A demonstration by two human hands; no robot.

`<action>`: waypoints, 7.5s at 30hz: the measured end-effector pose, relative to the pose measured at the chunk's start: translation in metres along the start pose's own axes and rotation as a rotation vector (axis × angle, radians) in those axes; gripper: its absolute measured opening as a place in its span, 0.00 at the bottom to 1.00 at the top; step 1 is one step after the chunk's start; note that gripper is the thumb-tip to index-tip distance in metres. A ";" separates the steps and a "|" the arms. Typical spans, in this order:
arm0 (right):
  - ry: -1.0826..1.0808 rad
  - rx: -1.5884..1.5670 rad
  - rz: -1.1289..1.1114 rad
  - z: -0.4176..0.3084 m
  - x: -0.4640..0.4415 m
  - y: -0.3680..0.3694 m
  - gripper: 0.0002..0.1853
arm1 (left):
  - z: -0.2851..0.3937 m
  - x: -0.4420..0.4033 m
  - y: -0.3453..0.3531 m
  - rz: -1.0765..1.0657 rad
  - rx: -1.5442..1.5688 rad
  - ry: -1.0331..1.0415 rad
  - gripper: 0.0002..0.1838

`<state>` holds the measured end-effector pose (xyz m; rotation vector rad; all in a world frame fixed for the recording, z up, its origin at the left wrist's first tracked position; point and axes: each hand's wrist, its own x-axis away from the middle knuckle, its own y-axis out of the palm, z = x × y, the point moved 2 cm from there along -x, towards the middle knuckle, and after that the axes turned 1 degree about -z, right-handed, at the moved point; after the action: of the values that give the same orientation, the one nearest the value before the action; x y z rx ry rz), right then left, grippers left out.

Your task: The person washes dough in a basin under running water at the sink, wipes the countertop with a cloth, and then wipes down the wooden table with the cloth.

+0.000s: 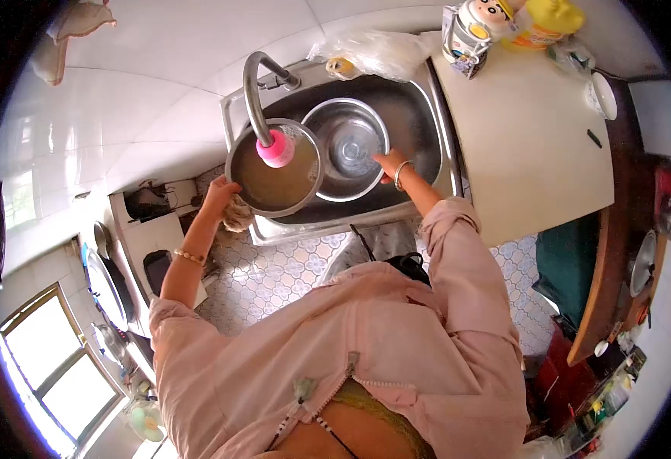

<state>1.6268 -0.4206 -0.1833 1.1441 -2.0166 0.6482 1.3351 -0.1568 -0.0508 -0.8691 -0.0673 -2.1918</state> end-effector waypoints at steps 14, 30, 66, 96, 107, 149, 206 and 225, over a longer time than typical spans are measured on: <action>0.092 -0.083 -0.074 0.025 -0.030 0.041 0.15 | -0.003 -0.039 0.032 0.062 -0.588 0.106 0.18; 0.105 0.026 0.073 0.040 -0.037 0.030 0.29 | 0.065 -0.005 0.096 0.231 -1.132 0.881 0.20; 0.069 -0.695 -0.208 -0.043 0.084 0.008 0.11 | 0.055 -0.077 0.042 0.287 -0.014 0.411 0.21; 0.148 -0.564 -0.366 -0.021 0.088 0.070 0.15 | 0.136 -0.169 0.060 0.026 -0.838 0.518 0.25; 0.147 -0.488 -0.179 -0.013 0.080 0.039 0.13 | 0.039 -0.098 0.018 -0.246 -0.601 0.239 0.22; -0.403 0.004 0.415 -0.023 0.133 -0.002 0.45 | 0.129 -0.089 0.063 0.135 -0.718 0.612 0.20; -0.402 0.236 0.079 0.044 0.155 -0.427 0.31 | 0.294 0.051 0.529 -0.450 1.098 0.372 0.13; -0.902 0.969 0.518 -0.333 0.093 -0.450 0.25 | 0.356 -0.074 0.583 -0.129 1.258 0.265 0.13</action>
<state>2.1006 -0.4478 0.1289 1.6400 -2.9122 1.7438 1.9635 -0.4136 0.0524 0.1465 -1.2277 -1.8130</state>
